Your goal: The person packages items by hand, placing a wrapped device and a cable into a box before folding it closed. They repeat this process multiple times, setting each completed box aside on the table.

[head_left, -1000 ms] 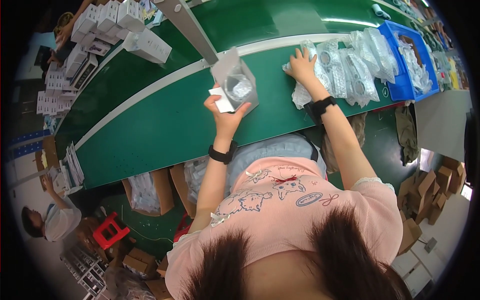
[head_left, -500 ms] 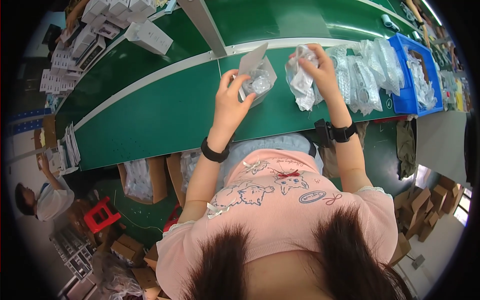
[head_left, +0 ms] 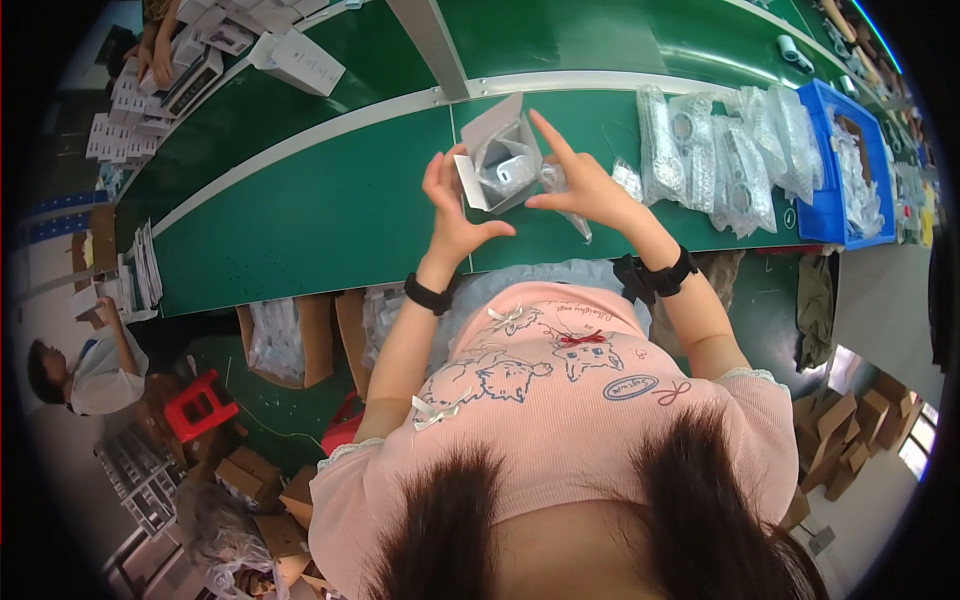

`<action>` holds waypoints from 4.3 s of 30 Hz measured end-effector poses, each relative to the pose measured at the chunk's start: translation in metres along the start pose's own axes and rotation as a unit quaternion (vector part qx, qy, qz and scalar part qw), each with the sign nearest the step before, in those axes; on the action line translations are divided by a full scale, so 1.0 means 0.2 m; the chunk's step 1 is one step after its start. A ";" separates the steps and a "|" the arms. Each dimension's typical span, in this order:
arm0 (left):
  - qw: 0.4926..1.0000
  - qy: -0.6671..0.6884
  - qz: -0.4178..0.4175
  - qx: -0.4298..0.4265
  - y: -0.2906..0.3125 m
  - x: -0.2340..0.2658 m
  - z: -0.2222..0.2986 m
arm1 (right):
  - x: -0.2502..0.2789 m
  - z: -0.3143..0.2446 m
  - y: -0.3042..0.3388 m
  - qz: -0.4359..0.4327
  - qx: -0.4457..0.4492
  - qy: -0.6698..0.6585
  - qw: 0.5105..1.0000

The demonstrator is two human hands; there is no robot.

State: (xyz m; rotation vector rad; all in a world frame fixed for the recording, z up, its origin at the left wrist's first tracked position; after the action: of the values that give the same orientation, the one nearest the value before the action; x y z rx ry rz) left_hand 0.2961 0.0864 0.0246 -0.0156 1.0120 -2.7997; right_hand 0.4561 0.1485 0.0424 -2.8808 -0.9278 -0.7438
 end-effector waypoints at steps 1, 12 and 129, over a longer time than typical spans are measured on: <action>0.998 -0.042 -0.021 0.030 0.01 -0.02 -0.03 | 0.00 0.00 -0.01 -0.018 -0.013 0.001 1.000; 0.973 0.002 -0.011 0.229 0.18 -0.03 -0.31 | 0.07 -0.03 -0.02 -0.017 0.012 -0.043 0.999; 0.928 -0.102 -0.340 0.111 0.03 -1.22 -0.78 | 1.43 0.50 1.17 0.661 -0.186 0.237 0.687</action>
State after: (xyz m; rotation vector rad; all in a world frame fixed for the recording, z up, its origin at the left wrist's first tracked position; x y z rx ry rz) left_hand 0.5281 0.2205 -0.0882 -0.7532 0.7300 -3.4008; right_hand 0.8319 0.1289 0.1094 -2.3466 1.3702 -1.2979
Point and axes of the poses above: each hand's wrist, its own y-axis away from the middle knuckle, its own x-axis out of the back of the hand, z = x × y, the point moved 6 cm from there along -y, towards the middle knuckle, and after that the axes turned 10 degrees about -x, right-handed, at the moved point
